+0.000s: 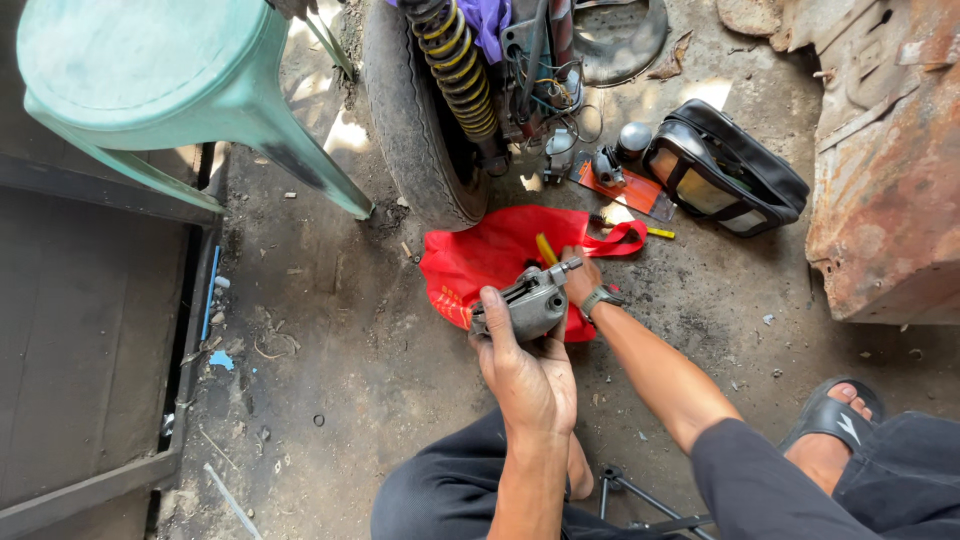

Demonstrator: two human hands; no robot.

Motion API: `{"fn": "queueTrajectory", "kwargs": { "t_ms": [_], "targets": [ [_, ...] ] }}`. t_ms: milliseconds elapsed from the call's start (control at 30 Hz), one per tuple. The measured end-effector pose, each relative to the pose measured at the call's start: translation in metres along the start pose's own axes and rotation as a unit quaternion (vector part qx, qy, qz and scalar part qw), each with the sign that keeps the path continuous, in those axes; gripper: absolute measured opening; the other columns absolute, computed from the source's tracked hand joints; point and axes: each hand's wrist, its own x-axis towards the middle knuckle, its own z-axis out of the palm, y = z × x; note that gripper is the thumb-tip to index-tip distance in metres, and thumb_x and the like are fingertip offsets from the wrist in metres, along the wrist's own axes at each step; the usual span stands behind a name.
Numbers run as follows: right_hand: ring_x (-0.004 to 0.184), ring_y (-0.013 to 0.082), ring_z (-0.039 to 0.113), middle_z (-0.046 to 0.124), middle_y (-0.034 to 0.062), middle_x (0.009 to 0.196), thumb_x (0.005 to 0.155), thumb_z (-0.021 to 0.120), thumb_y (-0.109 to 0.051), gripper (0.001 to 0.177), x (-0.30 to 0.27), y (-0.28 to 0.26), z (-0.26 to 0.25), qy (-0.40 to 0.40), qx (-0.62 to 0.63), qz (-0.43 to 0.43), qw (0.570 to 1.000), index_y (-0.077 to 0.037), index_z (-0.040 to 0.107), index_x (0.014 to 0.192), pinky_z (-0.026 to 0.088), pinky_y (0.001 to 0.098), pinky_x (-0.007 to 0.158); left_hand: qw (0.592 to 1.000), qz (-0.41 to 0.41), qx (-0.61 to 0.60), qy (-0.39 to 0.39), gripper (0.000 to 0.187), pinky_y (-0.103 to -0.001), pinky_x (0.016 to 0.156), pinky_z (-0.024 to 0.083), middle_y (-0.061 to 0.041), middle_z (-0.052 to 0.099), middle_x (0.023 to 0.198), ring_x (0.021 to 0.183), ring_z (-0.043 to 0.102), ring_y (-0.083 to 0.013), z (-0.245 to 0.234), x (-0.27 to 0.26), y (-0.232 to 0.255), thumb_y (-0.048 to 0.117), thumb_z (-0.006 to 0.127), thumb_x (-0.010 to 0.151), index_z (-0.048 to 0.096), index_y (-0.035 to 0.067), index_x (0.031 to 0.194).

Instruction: The person cleans a motorcycle part using a brush and a yellow utility knife.

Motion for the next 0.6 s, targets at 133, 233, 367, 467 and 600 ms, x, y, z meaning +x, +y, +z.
{"fn": "queueTrajectory", "kwargs": {
  "t_ms": [133, 233, 367, 467, 600],
  "targets": [
    [0.100, 0.0439, 0.070, 0.068, 0.0231, 0.099, 0.088, 0.076, -0.032, 0.035, -0.051, -0.036, -0.105, 0.122, 0.233, 0.012, 0.965, -0.007, 0.064, 0.109, 0.057, 0.0507, 0.082, 1.000, -0.002, -0.011, -0.012, 0.039, -0.051, 0.080, 0.064, -0.014, 0.059, 0.108, 0.092, 0.067, -0.0287, 0.003, -0.013, -0.001, 0.028, 0.072, 0.093, 0.044, 0.014, 0.118],
    [0.056, 0.0294, 0.071, 0.069, 0.0256, 0.084, 0.102, 0.060, -0.013, 0.029, -0.115, -0.064, -0.197, 0.108, 0.447, 0.023, 0.888, 0.006, 0.047, 0.119, 0.059, 0.0345, 0.045, 1.000, 0.001, -0.009, -0.026, 0.041, -0.055, 0.080, 0.064, -0.015, 0.058, 0.109, 0.092, 0.066, -0.0312, 0.002, -0.024, -0.002, 0.027, 0.071, 0.093, 0.044, 0.014, 0.120],
    [0.078, 0.0297, 0.073, 0.068, 0.0295, 0.099, 0.097, 0.066, -0.010, 0.033, -0.215, -0.116, -0.308, 0.148, 0.651, -0.102, 0.738, 0.000, 0.041, 0.117, 0.065, 0.0362, 0.062, 0.999, 0.005, 0.019, -0.043, 0.041, -0.049, 0.073, 0.066, -0.013, 0.059, 0.102, 0.085, 0.068, -0.0283, -0.005, -0.030, -0.016, 0.027, 0.075, 0.091, 0.045, 0.015, 0.116],
    [0.085, 0.0302, 0.072, 0.065, 0.0296, 0.101, 0.093, 0.070, -0.008, 0.040, -0.262, -0.112, -0.344, 0.155, 0.690, -0.167, 0.687, -0.007, 0.037, 0.116, 0.065, 0.0325, 0.065, 0.997, -0.002, 0.043, -0.067, 0.041, -0.047, 0.071, 0.067, -0.012, 0.059, 0.100, 0.082, 0.068, -0.0270, -0.007, -0.043, -0.028, 0.027, 0.077, 0.090, 0.046, 0.015, 0.114],
    [0.080, 0.0294, 0.068, 0.063, 0.0312, 0.098, 0.089, 0.069, -0.013, 0.034, -0.313, -0.114, -0.357, 0.224, 0.649, -0.144, 0.712, 0.011, 0.055, 0.109, 0.064, 0.0368, 0.065, 0.992, -0.021, 0.090, -0.082, 0.040, -0.046, 0.069, 0.066, -0.012, 0.059, 0.096, 0.079, 0.068, -0.0263, -0.019, -0.063, -0.042, 0.027, 0.077, 0.090, 0.048, 0.014, 0.112]
  ]
}}
